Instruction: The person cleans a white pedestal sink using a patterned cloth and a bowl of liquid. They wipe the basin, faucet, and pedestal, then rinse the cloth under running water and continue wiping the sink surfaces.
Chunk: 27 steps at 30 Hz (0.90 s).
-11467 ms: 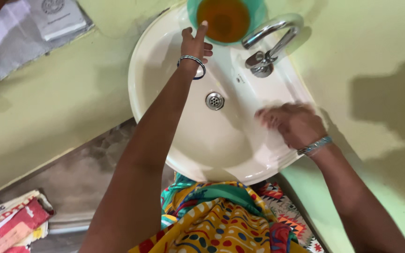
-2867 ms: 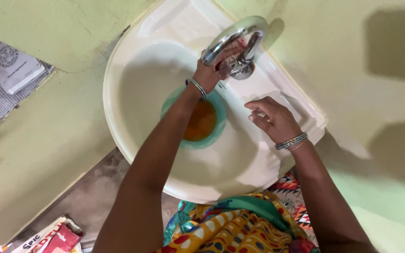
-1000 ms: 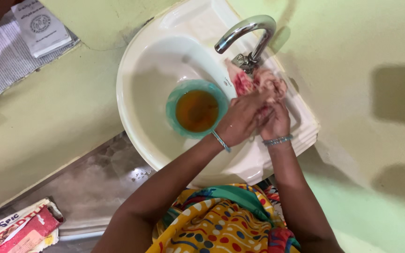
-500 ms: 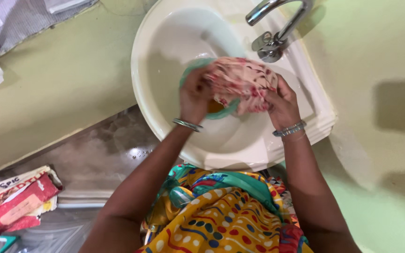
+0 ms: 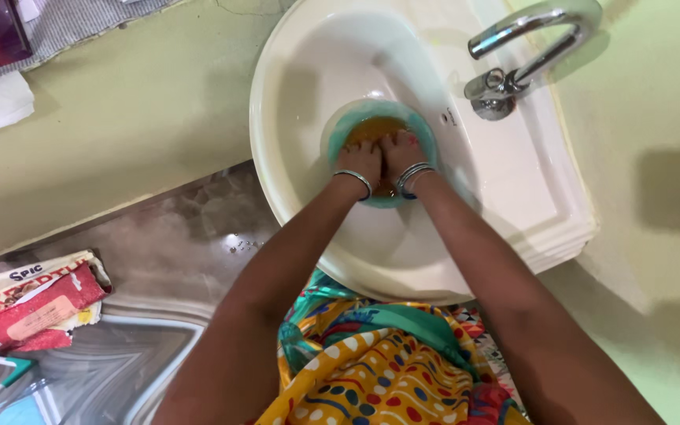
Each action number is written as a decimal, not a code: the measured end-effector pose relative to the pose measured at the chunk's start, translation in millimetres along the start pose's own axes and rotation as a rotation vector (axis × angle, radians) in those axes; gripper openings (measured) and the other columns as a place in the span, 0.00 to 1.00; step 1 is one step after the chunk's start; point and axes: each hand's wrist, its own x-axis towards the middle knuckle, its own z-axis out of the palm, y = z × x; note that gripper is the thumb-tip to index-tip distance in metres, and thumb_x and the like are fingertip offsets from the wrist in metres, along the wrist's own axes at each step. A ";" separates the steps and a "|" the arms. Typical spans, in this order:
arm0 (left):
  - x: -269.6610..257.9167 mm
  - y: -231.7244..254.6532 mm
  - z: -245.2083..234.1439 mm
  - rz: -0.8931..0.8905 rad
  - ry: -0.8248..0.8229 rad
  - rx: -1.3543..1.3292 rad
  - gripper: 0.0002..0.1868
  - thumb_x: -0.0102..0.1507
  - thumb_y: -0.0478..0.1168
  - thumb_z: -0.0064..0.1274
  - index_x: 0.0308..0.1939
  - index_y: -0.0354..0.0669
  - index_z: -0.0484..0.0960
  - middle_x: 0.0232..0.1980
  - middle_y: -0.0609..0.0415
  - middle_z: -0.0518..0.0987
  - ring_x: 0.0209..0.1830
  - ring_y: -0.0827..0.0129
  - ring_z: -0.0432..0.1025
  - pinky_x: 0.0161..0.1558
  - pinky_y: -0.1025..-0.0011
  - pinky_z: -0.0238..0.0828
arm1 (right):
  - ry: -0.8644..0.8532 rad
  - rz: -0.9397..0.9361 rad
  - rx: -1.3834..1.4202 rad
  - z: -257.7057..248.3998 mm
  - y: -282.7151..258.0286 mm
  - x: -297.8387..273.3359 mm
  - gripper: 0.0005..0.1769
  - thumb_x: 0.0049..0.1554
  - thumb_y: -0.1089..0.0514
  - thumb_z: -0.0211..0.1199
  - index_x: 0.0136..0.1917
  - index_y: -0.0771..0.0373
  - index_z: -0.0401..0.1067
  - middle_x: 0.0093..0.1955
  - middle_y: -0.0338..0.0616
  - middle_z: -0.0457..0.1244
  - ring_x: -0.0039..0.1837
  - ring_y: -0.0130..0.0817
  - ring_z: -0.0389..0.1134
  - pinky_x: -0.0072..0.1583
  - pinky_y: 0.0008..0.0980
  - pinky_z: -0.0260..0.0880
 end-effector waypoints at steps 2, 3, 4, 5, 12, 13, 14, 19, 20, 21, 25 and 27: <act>7.0 2.3 16.8 0.057 0.018 0.126 0.31 0.63 0.46 0.43 0.71 0.40 0.66 0.76 0.41 0.60 0.73 0.45 0.56 0.67 0.49 0.49 | -0.059 0.111 -0.052 21.2 3.5 9.9 0.29 0.61 0.56 0.61 0.74 0.59 0.60 0.74 0.66 0.54 0.74 0.63 0.57 0.73 0.52 0.56; 7.6 4.2 23.0 0.085 0.025 0.188 0.35 0.63 0.47 0.42 0.73 0.39 0.62 0.79 0.41 0.55 0.75 0.44 0.53 0.66 0.48 0.44 | -0.111 0.180 0.000 28.0 6.3 12.3 0.33 0.59 0.56 0.61 0.75 0.60 0.57 0.75 0.66 0.52 0.74 0.64 0.56 0.72 0.51 0.57; 10.4 3.3 24.0 0.064 -0.087 0.187 0.34 0.64 0.47 0.40 0.74 0.40 0.62 0.80 0.42 0.53 0.77 0.46 0.50 0.67 0.49 0.44 | -0.155 0.246 0.051 31.8 7.6 18.1 0.37 0.56 0.57 0.61 0.76 0.61 0.54 0.76 0.65 0.51 0.73 0.64 0.54 0.71 0.50 0.57; 10.8 3.1 24.0 0.041 -0.198 0.184 0.33 0.65 0.48 0.39 0.74 0.40 0.61 0.81 0.42 0.51 0.78 0.48 0.47 0.68 0.51 0.44 | -0.198 0.313 0.102 33.1 10.0 24.2 0.41 0.54 0.58 0.61 0.78 0.62 0.51 0.77 0.65 0.49 0.73 0.65 0.53 0.69 0.50 0.57; -10.3 1.3 0.1 0.068 -0.078 0.052 0.25 0.72 0.44 0.38 0.73 0.44 0.69 0.78 0.43 0.64 0.77 0.51 0.59 0.73 0.53 0.53 | -0.144 0.101 -0.087 19.4 13.9 25.8 0.30 0.53 0.58 0.63 0.68 0.63 0.63 0.69 0.62 0.59 0.70 0.56 0.61 0.70 0.47 0.59; -15.7 -0.7 -5.8 0.047 -0.065 -0.007 0.25 0.71 0.43 0.41 0.72 0.46 0.70 0.77 0.46 0.67 0.77 0.52 0.60 0.74 0.52 0.54 | -0.164 0.093 -0.084 11.4 10.9 19.8 0.27 0.53 0.58 0.64 0.65 0.62 0.65 0.66 0.60 0.61 0.67 0.54 0.63 0.67 0.46 0.61; -17.2 -4.0 -15.1 0.030 -0.045 -0.064 0.25 0.70 0.42 0.44 0.71 0.49 0.71 0.76 0.50 0.69 0.77 0.54 0.62 0.74 0.52 0.55 | -0.157 0.083 -0.061 -4.3 11.1 16.6 0.24 0.52 0.59 0.65 0.62 0.61 0.68 0.63 0.57 0.63 0.64 0.52 0.65 0.65 0.45 0.64; -28.1 -17.5 -51.7 0.106 0.061 -0.365 0.50 0.53 0.46 0.64 0.77 0.56 0.57 0.74 0.49 0.62 0.73 0.48 0.55 0.64 0.46 0.52 | 0.055 -0.038 0.250 -128.8 -18.4 -23.5 0.11 0.49 0.61 0.69 0.48 0.55 0.79 0.48 0.45 0.72 0.48 0.43 0.75 0.51 0.40 0.76; -26.5 -17.2 -54.6 0.110 -0.011 -0.379 0.52 0.52 0.48 0.67 0.77 0.58 0.57 0.75 0.51 0.62 0.75 0.48 0.53 0.65 0.47 0.49 | 0.139 -0.097 0.353 -156.8 -31.8 -35.4 0.09 0.50 0.64 0.69 0.46 0.57 0.79 0.46 0.44 0.71 0.46 0.39 0.74 0.50 0.37 0.75; -24.4 -16.1 -55.1 0.114 -0.083 -0.394 0.54 0.50 0.50 0.70 0.77 0.61 0.57 0.76 0.53 0.61 0.77 0.49 0.50 0.66 0.48 0.47 | 0.222 -0.156 0.457 -190.2 -39.9 -49.6 0.07 0.51 0.66 0.69 0.44 0.59 0.79 0.44 0.44 0.70 0.44 0.35 0.74 0.48 0.34 0.74; -11.3 -5.0 -42.9 0.252 0.052 -0.692 0.43 0.50 0.45 0.72 0.68 0.50 0.70 0.64 0.48 0.76 0.63 0.53 0.67 0.64 0.62 0.64 | 0.338 -0.225 0.655 -294.7 -81.2 -91.6 0.12 0.55 0.74 0.66 0.51 0.64 0.76 0.47 0.40 0.69 0.46 0.24 0.70 0.48 0.25 0.71; -6.5 -0.5 -40.1 0.353 -0.054 -0.946 0.24 0.61 0.38 0.64 0.61 0.42 0.80 0.56 0.48 0.86 0.57 0.57 0.79 0.62 0.67 0.75 | 0.401 -0.290 0.743 -323.9 -92.3 -111.0 0.12 0.59 0.76 0.60 0.55 0.68 0.74 0.52 0.40 0.69 0.53 0.23 0.73 0.54 0.24 0.75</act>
